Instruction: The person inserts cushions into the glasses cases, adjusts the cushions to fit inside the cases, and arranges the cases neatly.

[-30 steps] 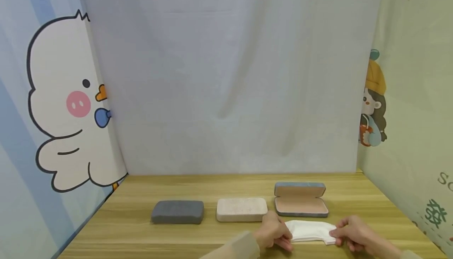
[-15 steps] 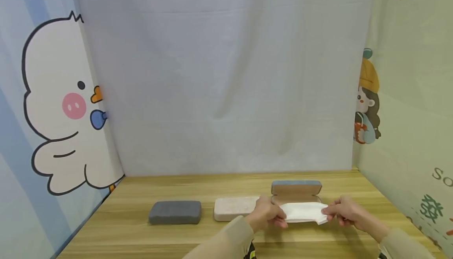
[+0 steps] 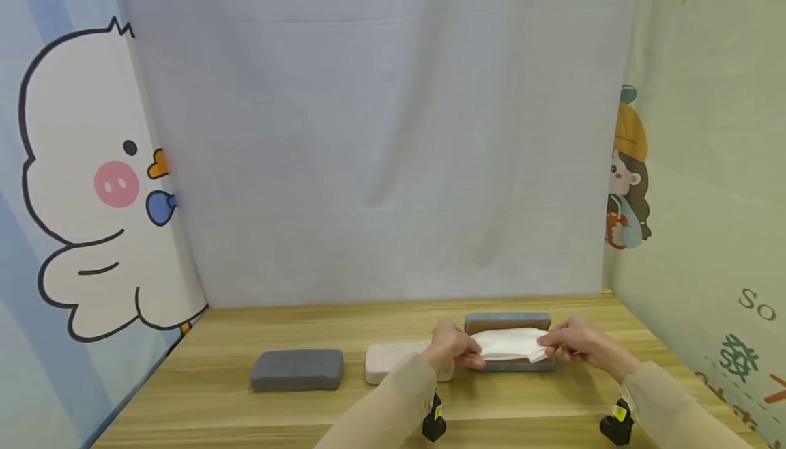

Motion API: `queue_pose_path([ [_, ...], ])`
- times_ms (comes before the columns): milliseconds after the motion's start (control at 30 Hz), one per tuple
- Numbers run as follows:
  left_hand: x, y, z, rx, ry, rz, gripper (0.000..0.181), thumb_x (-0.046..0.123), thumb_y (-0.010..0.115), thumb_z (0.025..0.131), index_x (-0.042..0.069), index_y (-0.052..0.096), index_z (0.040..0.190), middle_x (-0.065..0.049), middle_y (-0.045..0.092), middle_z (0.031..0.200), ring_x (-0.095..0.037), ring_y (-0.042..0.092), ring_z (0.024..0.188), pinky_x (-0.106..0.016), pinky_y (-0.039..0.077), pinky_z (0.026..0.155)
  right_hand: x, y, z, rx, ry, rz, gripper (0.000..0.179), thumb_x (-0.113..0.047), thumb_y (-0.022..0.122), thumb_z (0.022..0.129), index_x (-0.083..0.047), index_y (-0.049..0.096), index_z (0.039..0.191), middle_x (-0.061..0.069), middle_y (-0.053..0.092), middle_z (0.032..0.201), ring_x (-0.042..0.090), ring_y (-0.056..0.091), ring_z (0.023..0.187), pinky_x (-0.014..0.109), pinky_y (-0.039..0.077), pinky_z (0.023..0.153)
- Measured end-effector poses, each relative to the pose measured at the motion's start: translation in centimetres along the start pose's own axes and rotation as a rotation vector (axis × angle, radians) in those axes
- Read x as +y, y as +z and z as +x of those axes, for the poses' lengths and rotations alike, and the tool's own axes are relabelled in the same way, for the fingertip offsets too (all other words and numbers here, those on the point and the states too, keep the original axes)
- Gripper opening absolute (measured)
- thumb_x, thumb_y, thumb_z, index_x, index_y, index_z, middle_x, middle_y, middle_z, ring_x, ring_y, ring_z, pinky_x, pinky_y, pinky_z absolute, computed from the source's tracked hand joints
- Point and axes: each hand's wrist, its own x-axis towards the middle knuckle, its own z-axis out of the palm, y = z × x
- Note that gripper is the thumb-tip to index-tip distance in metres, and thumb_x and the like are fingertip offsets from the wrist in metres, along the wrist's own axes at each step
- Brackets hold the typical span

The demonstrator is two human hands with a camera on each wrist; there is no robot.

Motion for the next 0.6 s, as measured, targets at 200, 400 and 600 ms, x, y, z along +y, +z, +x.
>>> queue_pose_path([
  [200,-0.4,0.2,0.6,0.032,0.006,-0.022,0.014,-0.021,0.062,0.073,-0.008,0.057,0.076,-0.030,0.067,0.073,-0.010,0.054,0.033,-0.022,0.056,0.043,0.6,0.7,1.2,0.042,0.025,0.001,0.016,-0.016,0.067,0.087,0.000,0.069,0.088,-0.006,0.065,0.061,0.001,0.043,0.043,0.014,0.031,0.041],
  [400,-0.7,0.2,0.9,0.054,0.062,0.074,0.014,-0.022,0.059,0.070,-0.008,0.058,0.066,-0.031,0.065,0.064,-0.010,0.053,0.032,-0.025,0.055,0.041,1.2,1.2,1.8,0.078,0.026,-0.019,0.014,-0.014,0.067,0.086,-0.002,0.069,0.080,-0.006,0.064,0.057,0.001,0.042,0.041,0.014,0.031,0.040],
  [600,-1.1,0.6,1.1,0.088,0.153,0.215,0.017,-0.022,0.054,0.062,-0.007,0.058,0.057,-0.018,0.059,0.044,-0.008,0.048,0.028,-0.021,0.048,0.032,1.2,1.6,2.1,0.132,0.028,-0.031,0.018,-0.011,0.069,0.083,-0.002,0.068,0.067,-0.005,0.062,0.050,0.002,0.040,0.037,0.015,0.031,0.038],
])
